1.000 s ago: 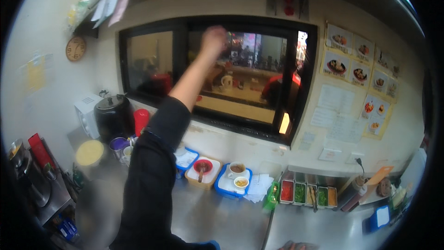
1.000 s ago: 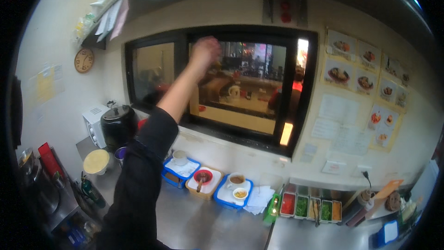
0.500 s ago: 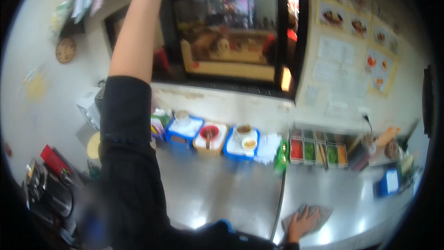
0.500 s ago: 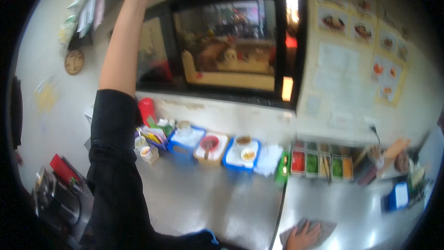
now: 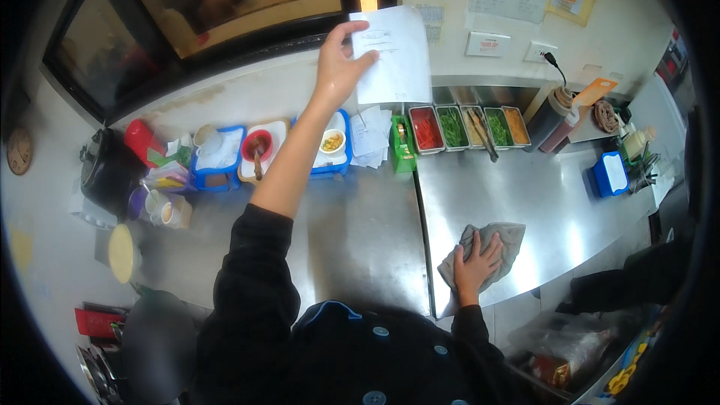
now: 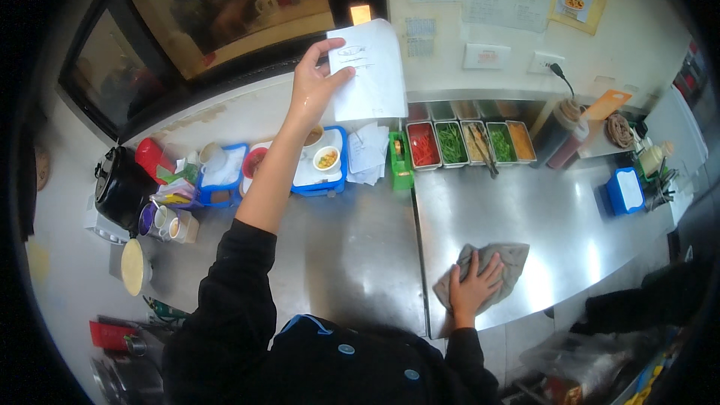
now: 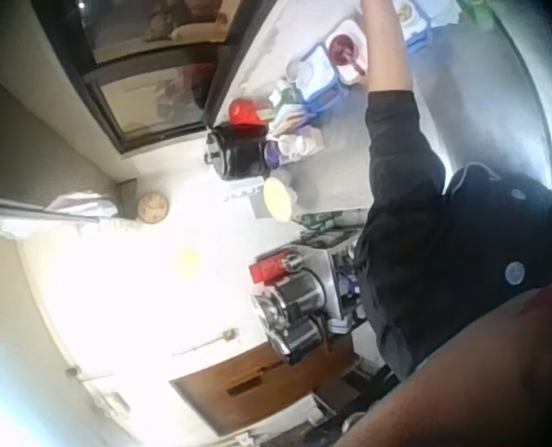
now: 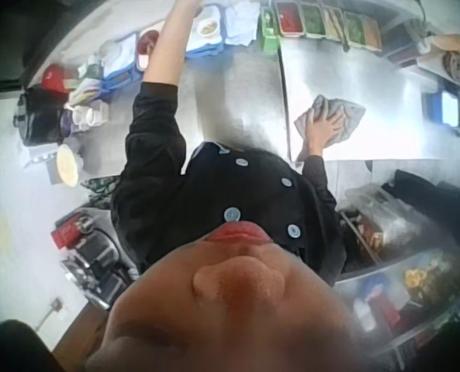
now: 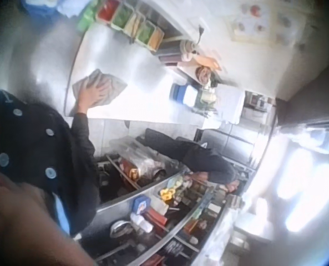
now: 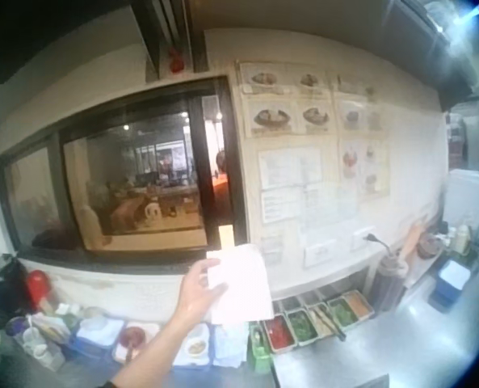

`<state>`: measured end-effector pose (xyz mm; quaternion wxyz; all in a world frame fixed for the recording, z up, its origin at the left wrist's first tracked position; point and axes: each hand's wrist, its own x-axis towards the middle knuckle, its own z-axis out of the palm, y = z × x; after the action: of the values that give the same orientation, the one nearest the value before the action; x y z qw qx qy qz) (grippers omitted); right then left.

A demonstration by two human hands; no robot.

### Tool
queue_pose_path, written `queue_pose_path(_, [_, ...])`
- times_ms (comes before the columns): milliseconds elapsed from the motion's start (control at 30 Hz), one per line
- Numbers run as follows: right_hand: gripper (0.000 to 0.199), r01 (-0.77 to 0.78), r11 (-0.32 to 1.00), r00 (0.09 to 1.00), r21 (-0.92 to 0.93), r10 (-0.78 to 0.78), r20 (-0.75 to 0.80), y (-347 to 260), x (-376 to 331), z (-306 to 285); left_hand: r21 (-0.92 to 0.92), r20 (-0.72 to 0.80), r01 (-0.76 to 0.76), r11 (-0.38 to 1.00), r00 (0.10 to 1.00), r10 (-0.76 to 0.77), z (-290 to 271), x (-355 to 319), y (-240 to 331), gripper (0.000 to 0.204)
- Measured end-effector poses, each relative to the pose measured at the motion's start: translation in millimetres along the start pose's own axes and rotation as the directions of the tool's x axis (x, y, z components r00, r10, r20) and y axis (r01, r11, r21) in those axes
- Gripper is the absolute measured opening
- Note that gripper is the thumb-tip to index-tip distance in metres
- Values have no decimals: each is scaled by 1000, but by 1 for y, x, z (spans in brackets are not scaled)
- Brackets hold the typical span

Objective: The person wipes a stainless steel countertop with a cloth, then scoops rice from a rice cooker into a bowl using a plastic scoop. They handle several small paper slips, placing them into a plastic bag, and move various containers and utensils around the workspace.

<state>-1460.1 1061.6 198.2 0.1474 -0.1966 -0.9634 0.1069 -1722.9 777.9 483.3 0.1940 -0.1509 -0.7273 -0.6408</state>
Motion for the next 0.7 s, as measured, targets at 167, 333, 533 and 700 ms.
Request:
queue_pose_path(167, [53, -169, 985, 980, 29, 164, 111, -26, 17, -17, -67, 55, 72, 995, 996, -68, -24, 2, -54, 39])
queue_pose_path(333, [42, 70, 989, 996, 129, -62, -59, -43, 32, 4, -10, 7, 107, 994, 994, -107, -48, -15, -64, 42])
queue_pose_path(533, [35, 351, 632, 878, 691, -478, -8, -188, 108, 24, -70, -117, 92, 993, 988, -100, -68, -52, -52, 48])
queue_pose_path(700, [31, 270, 647, 889, 713, -451, 73, -303, 197, 88, -478, -332, 110, 871, 896, -295, -82, -101, -55, 54])
